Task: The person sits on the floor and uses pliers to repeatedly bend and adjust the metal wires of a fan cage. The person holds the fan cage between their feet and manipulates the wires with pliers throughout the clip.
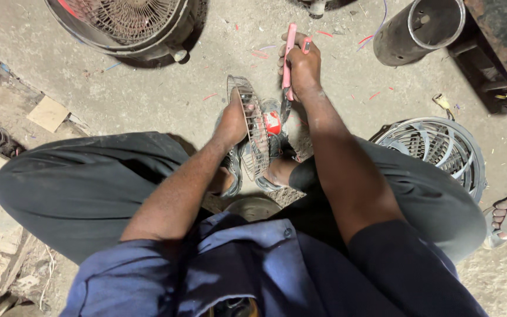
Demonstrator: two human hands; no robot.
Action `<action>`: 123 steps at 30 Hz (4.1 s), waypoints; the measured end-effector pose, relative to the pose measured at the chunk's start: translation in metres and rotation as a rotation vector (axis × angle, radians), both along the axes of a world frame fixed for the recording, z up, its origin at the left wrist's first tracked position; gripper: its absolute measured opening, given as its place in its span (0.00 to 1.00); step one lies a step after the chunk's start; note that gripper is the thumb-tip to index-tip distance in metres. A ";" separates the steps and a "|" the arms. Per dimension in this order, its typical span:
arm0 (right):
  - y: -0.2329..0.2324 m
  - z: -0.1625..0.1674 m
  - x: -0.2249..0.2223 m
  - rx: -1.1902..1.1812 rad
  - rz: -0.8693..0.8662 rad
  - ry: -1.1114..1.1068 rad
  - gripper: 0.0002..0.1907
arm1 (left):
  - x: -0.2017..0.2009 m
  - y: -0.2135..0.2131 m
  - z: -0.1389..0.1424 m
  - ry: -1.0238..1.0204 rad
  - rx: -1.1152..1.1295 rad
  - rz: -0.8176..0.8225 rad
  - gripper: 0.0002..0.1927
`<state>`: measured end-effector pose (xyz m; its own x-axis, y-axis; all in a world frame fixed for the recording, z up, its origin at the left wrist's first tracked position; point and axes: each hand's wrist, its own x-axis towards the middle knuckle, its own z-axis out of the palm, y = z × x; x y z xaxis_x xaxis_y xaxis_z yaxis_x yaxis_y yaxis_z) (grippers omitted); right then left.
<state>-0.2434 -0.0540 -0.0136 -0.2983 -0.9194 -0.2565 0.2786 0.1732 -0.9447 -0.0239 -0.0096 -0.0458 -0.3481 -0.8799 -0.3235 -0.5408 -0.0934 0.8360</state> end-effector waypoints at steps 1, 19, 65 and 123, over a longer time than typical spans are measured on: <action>0.000 0.000 0.000 -0.003 -0.005 -0.008 0.22 | 0.000 -0.006 -0.004 0.067 0.137 0.121 0.14; 0.001 0.000 0.003 -0.046 0.003 -0.022 0.21 | 0.009 0.012 -0.019 0.415 0.445 0.752 0.07; -0.001 -0.002 -0.003 -0.012 -0.007 -0.089 0.23 | 0.009 0.123 -0.009 0.027 -0.008 0.212 0.34; 0.008 0.011 0.006 -0.065 0.008 -0.007 0.22 | 0.011 -0.023 0.032 0.499 0.844 0.484 0.16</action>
